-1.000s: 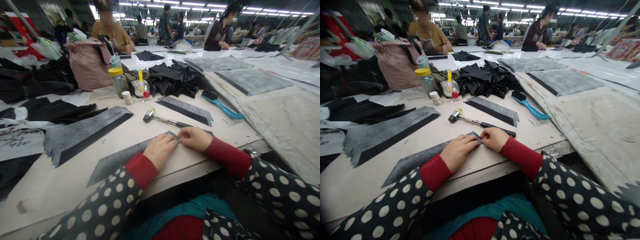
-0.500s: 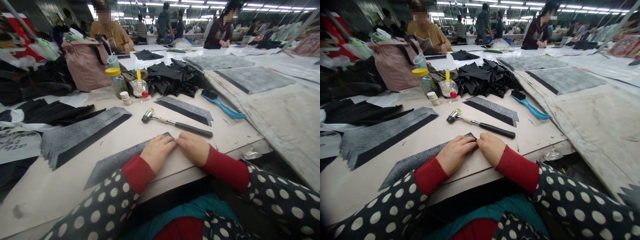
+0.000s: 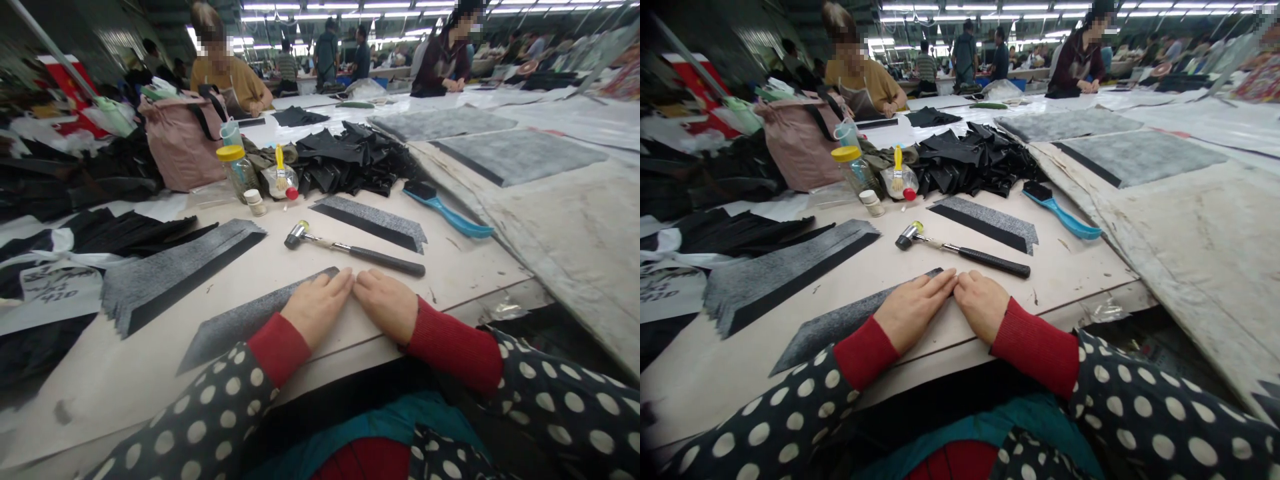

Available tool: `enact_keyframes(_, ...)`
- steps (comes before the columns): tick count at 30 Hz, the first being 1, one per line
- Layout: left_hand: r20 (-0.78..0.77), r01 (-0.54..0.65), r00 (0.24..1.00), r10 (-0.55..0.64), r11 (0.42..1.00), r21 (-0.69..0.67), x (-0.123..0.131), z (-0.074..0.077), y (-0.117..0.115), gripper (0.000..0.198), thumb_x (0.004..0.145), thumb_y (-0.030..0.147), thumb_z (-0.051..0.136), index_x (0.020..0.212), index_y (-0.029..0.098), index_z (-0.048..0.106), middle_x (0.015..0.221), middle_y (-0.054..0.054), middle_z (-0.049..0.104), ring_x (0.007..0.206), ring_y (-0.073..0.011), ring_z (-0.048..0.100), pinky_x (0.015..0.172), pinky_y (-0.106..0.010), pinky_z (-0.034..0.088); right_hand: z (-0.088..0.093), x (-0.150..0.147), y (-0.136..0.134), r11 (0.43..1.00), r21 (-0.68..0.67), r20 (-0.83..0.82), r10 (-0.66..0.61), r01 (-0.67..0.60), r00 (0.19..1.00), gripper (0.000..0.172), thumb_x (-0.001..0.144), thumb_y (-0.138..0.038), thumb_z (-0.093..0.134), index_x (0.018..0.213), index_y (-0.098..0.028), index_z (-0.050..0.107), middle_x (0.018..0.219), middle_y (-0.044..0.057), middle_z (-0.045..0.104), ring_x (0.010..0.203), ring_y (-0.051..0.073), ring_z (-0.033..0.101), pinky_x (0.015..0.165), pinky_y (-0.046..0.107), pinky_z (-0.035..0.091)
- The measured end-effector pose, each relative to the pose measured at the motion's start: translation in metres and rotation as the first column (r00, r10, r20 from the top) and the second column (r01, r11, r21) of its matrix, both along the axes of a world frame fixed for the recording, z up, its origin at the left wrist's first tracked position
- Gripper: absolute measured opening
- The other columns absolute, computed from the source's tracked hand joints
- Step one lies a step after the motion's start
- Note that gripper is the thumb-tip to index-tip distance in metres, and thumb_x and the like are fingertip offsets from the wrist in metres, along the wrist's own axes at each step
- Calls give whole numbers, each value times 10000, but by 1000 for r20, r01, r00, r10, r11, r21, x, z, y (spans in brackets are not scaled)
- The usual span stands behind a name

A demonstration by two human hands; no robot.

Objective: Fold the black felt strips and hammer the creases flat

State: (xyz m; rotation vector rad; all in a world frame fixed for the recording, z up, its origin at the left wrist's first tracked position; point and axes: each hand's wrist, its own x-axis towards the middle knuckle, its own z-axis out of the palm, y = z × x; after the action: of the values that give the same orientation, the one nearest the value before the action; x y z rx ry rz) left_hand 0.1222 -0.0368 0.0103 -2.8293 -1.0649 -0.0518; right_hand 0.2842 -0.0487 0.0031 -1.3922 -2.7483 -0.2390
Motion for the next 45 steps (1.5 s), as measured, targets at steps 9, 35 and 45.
enact_keyframes(9,-126,-63,990,67,997,41,13,0,-4,365,862,128,302,1195,73,441,1257,-125,453,958,-229,486,664,-321,487,-1,3,-2,1000,9,-30,-10,10,1000,231,815,-88,417,962,-83,595,805,96,537,741,196,447,662,306,389)
enact_keyframes(35,195,-243,943,268,959,-144,-17,4,22,275,796,369,490,1031,231,529,1202,-54,444,1062,-240,422,819,-415,401,30,24,15,957,-286,-120,11,-45,993,248,812,-144,404,865,-161,646,820,70,596,772,159,536,701,263,386)
enact_keyframes(45,276,-307,895,350,933,-189,-24,-9,22,415,766,440,513,1108,208,476,1188,-64,459,1060,-225,423,862,-398,387,40,-21,74,643,-755,-177,-389,129,904,232,765,-294,499,919,-154,603,518,-35,539,453,85,479,457,193,367)
